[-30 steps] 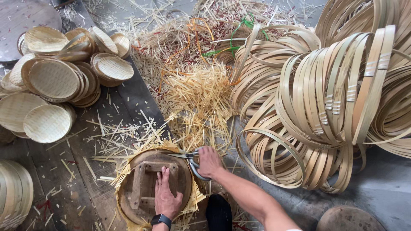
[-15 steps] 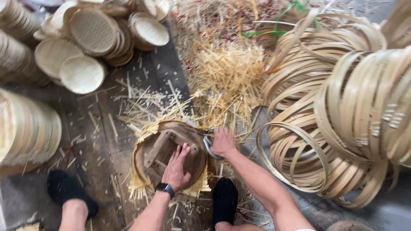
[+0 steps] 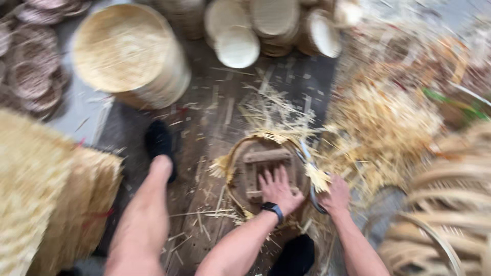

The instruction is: The person assembles a bamboo tray by placing a woven mat onto a circular wooden mold, fitting a bamboo rim over it, and trimming the excess woven material with shears.

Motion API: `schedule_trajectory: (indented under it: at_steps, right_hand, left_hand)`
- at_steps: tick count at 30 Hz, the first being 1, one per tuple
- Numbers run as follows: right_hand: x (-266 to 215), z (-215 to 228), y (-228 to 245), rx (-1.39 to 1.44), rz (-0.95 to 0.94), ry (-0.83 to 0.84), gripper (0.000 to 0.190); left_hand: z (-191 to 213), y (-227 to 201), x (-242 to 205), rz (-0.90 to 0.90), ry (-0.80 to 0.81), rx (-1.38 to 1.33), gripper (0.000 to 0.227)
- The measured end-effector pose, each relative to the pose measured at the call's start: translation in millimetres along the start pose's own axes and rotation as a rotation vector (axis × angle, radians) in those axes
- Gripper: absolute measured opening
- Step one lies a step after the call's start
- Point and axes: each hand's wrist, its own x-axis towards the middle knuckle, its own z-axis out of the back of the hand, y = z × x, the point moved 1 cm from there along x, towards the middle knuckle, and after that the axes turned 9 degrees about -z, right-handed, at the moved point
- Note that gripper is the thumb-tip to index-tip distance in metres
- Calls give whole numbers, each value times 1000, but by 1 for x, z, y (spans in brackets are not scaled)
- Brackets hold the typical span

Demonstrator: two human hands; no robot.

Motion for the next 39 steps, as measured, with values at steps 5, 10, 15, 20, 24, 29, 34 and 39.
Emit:
schedule_trajectory:
  at_steps: [5,10,15,20,24,29,34,39]
  right_hand:
    - [-13,-13,-27,-2,-193,107,33]
    - [-32,3,-46,-82,122,75,41]
    - [2,-1,-23,-131,167,46,43]
    - [-3,-9,-37,-161,-204,276,24]
    - [-35,-19,-56,-76,-199,212,20]
    - [-32,-34,-46,-28,-168,147,53]
    - [-42,-4,-28,-130,-352,468,69]
    - [-55,27,-4,106,-222,131,64]
  left_hand:
    - [-2,2,-5,-71,-40,31,105]
    - [-6,12,-20,-199,13,105,104]
    - [-13,16,-19,-213,-109,-13,103]
    - [-22,25,-9,-254,-5,158,104]
    - [-19,43,-22,-389,-2,215,101]
    - [-14,44,-25,-438,-71,185,100]
    - [-14,43,-23,-447,-40,178,104]
    - [-12,40,-23,-441,-18,224,106]
